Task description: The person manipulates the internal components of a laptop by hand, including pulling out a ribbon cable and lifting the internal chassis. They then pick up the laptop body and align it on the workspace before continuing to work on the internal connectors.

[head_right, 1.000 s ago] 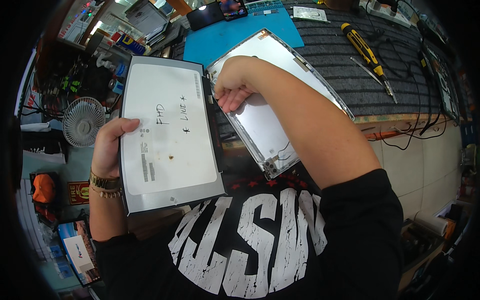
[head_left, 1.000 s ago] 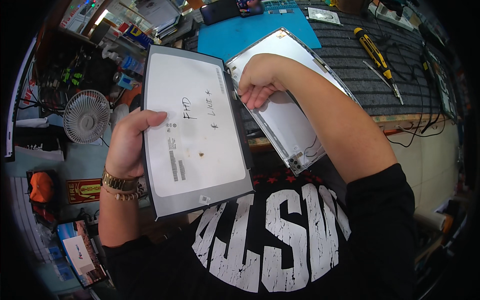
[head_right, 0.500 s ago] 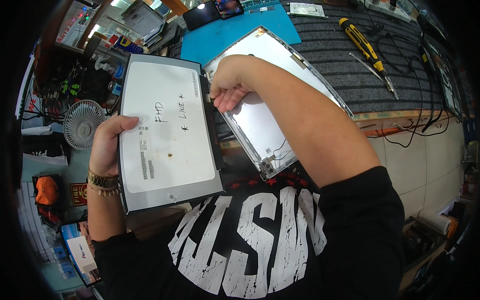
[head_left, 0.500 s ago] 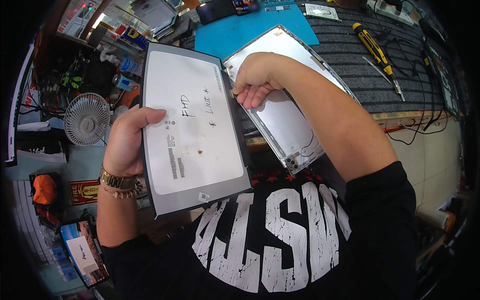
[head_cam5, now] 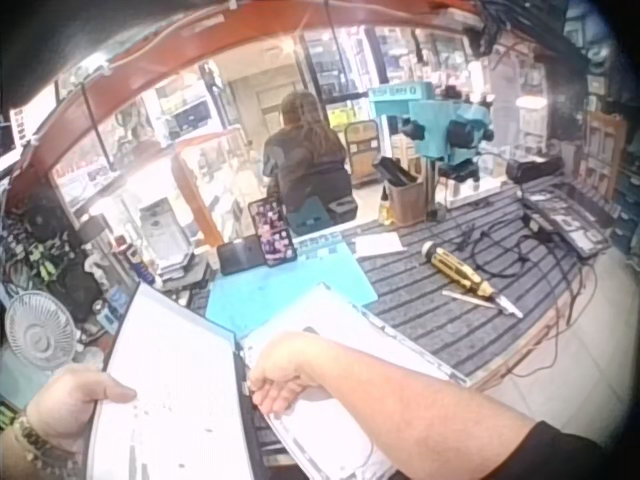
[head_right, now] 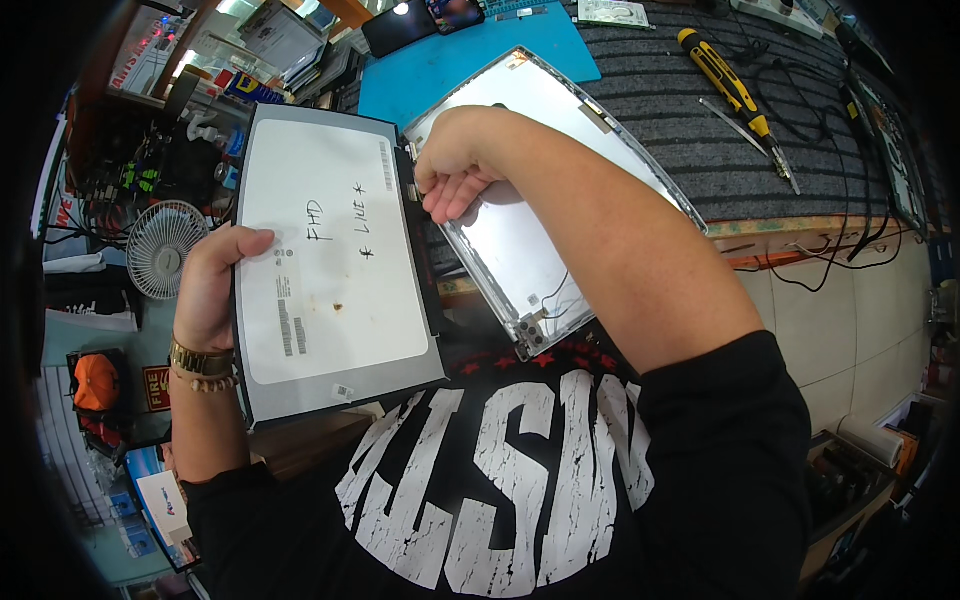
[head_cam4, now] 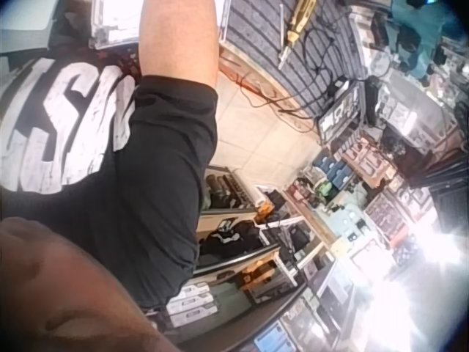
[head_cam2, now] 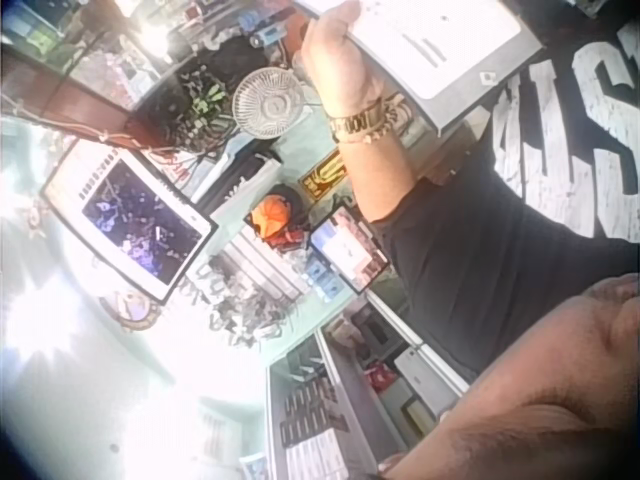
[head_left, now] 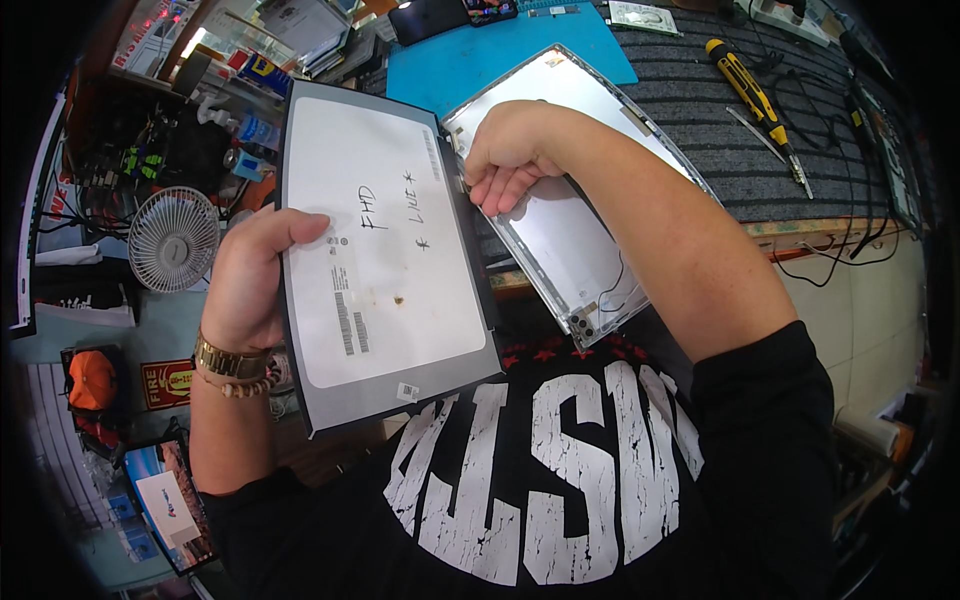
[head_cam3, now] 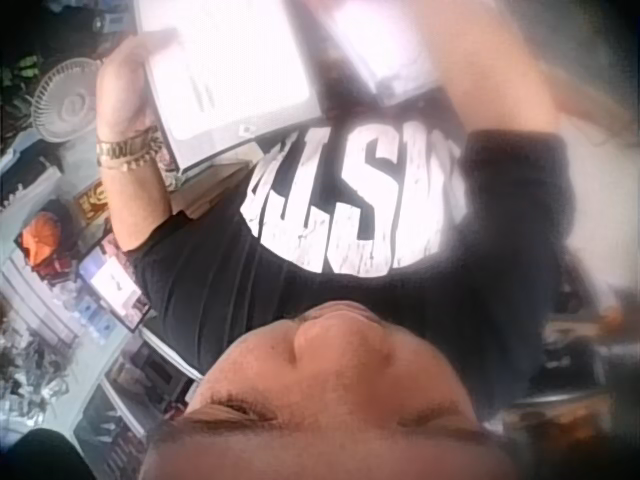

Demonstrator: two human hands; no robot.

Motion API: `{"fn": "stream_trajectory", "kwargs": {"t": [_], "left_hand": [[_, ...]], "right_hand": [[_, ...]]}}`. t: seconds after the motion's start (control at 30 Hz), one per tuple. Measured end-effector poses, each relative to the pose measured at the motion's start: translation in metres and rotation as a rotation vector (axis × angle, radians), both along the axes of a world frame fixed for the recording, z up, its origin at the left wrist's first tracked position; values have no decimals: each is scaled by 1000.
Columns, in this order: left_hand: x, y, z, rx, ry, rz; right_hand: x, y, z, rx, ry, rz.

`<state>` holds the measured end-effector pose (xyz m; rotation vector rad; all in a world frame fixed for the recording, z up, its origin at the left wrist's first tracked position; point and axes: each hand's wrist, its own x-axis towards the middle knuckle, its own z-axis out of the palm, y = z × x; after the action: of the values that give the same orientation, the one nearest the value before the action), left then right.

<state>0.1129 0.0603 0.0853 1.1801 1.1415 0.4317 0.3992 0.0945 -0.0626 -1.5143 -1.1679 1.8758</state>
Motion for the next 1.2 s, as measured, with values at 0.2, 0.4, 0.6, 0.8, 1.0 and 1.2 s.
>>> {"fn": "stream_trajectory", "kwargs": {"t": [0.2, 0.4, 0.6, 0.8, 1.0, 1.2], "left_hand": [[-1, -1, -1, 14, 28, -10], [5, -3, -1, 58, 78, 48], [6, -5, 2, -17, 53, 48], [8, -4, 2, -22, 38, 14], [8, -3, 1, -22, 52, 23], [10, -4, 2, -45, 9, -2]], "right_hand": [[-2, 1, -2, 1, -19, 20], [-2, 1, 4, 22, -123, 105], [-4, 0, 4, 66, -187, 159], [-2, -3, 5, 86, -170, 164], [-1, -3, 5, 100, -180, 173], [-2, -3, 6, 102, -172, 181]]}}
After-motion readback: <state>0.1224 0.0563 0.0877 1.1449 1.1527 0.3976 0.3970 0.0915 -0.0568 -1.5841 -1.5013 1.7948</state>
